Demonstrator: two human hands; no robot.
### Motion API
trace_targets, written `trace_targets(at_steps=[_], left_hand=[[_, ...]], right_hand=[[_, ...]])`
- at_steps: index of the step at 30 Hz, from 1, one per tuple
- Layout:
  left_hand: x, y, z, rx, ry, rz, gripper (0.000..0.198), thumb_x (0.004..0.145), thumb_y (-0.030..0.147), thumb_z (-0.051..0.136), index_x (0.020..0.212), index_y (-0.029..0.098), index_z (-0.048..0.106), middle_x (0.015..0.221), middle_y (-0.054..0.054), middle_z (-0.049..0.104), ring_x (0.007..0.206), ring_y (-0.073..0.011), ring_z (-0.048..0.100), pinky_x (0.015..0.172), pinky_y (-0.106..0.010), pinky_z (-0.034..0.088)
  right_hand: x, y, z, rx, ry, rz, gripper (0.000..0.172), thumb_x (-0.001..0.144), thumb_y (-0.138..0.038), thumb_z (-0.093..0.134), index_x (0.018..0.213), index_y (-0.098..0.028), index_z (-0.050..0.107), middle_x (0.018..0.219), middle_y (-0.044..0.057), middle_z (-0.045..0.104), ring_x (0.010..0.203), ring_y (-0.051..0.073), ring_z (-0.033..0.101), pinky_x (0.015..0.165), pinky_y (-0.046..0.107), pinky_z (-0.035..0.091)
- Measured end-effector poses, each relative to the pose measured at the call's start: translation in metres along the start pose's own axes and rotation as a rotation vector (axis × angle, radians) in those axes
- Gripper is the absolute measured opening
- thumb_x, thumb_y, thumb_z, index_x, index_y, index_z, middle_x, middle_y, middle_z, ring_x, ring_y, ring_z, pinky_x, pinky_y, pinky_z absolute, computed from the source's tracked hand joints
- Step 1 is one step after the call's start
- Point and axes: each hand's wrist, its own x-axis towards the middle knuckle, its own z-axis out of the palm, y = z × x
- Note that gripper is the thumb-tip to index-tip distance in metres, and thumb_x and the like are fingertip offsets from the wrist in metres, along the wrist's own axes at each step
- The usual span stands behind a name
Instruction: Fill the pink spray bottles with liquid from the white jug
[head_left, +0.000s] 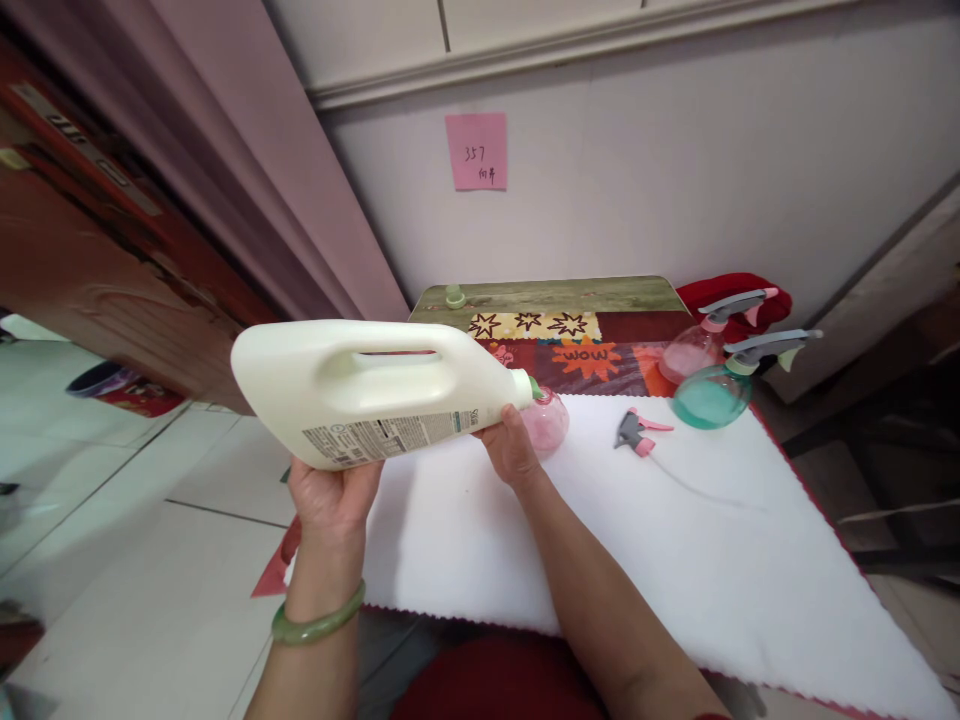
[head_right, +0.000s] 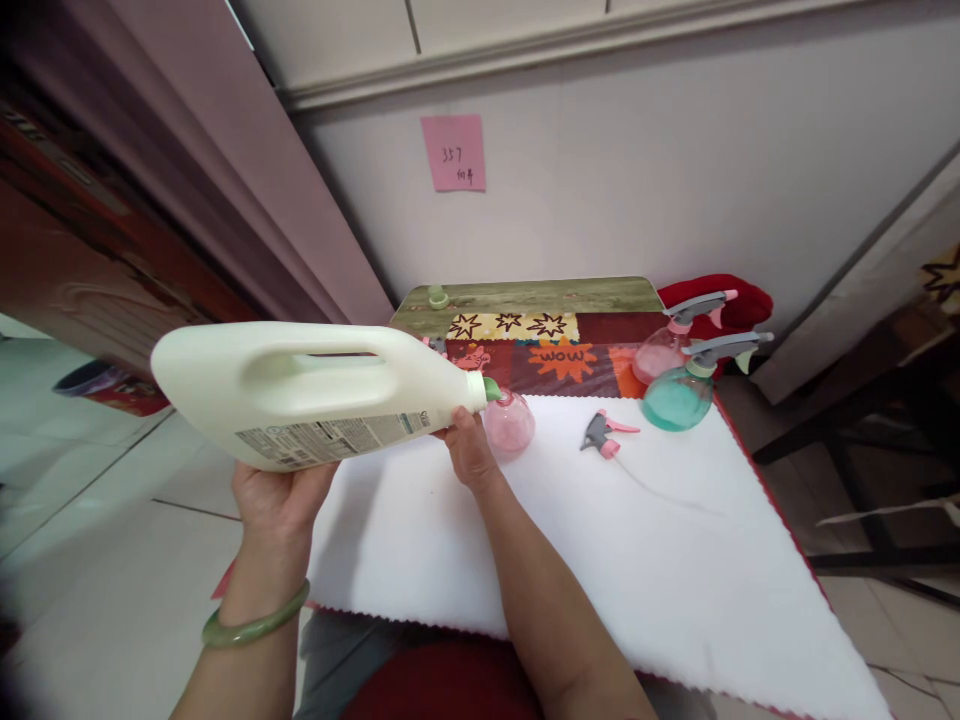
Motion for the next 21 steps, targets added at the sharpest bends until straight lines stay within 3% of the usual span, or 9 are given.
trace_targets(at_steps=[21], left_hand=[[0.003,0.002,-0.0044,-0.031,-0.07,-0.024,0.046,0.097,0.033,0.056,0.142,0.03,0.061,0.15,-0.004,0.061,0.152,-0.0264,0.04,0.127,-0.053,0.025]], right_hand=[[-0.0004,0.0,0.0003,-0.008,-0.004,-0.012,0.07,0.072,-0.061,0.079,0.133,-0.031,0.06,0.14,0.005,0.068,0.126,0.029,0.064,0.094,0.046,0.06]])
